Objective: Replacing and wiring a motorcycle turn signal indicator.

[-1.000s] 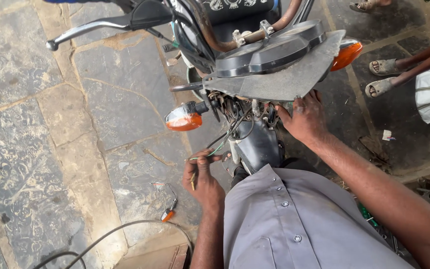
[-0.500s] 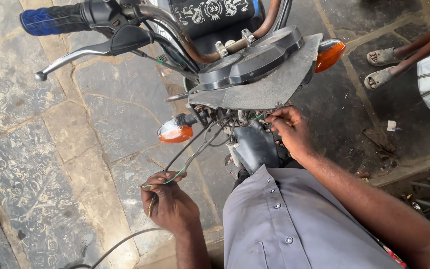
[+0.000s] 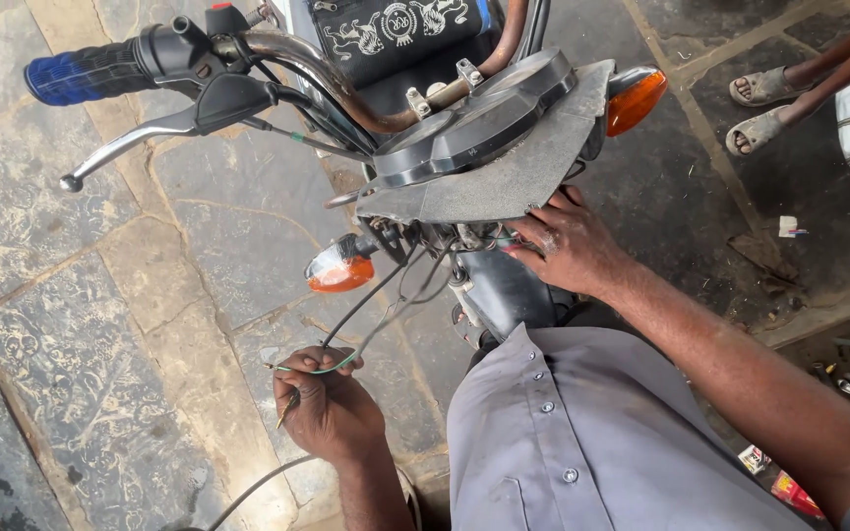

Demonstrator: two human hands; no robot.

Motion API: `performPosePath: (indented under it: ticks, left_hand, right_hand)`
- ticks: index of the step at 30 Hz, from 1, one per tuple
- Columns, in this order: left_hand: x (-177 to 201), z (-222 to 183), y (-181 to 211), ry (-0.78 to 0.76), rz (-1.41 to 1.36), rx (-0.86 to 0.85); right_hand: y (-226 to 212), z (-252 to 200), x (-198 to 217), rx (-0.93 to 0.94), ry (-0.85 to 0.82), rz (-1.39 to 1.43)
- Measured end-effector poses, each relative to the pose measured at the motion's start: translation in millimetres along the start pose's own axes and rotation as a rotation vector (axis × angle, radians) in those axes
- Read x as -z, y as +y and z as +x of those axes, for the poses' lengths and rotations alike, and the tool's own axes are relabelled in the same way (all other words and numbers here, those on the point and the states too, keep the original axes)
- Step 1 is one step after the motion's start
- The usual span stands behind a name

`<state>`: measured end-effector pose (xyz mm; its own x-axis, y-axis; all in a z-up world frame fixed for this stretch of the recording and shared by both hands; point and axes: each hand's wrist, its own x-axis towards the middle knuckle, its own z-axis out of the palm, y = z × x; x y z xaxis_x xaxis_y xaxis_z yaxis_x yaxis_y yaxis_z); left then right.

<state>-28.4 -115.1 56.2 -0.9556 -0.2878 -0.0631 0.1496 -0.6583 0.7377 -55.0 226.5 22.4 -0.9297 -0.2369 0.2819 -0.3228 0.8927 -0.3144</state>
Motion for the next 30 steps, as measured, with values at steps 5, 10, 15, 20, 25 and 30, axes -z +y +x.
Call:
performPosePath:
  ticks: [5,10,15,20,25,30]
  left_hand:
    - [-10,-4,3,-0.064,0.099,0.013]
    - [-12,-7,-1,-0.13,0.135,0.046]
    - [-11,-12,-8,-0.192,0.162,0.088]
    - [93,10,-71,-0.208,0.261,0.075]
    - [148,30,-109,-0.243,0.501,0.235]
    - [158,35,-134,-0.46,0.687,0.362]
  right_hand:
    - [-2,2,6,-0.08,-0.272,-0.075]
    - [-5,-5,-13,-0.067,-0.214,-0.008]
    - [-22,3,-16,-0.057,-0.045,0.115]
    - [5,-4,-17,-0.411,0.154,0.395]
    - [20,-21,-12,-0.528,0.167,0.805]
    - [-7,0,44,-0.54,-0.128,0.765]
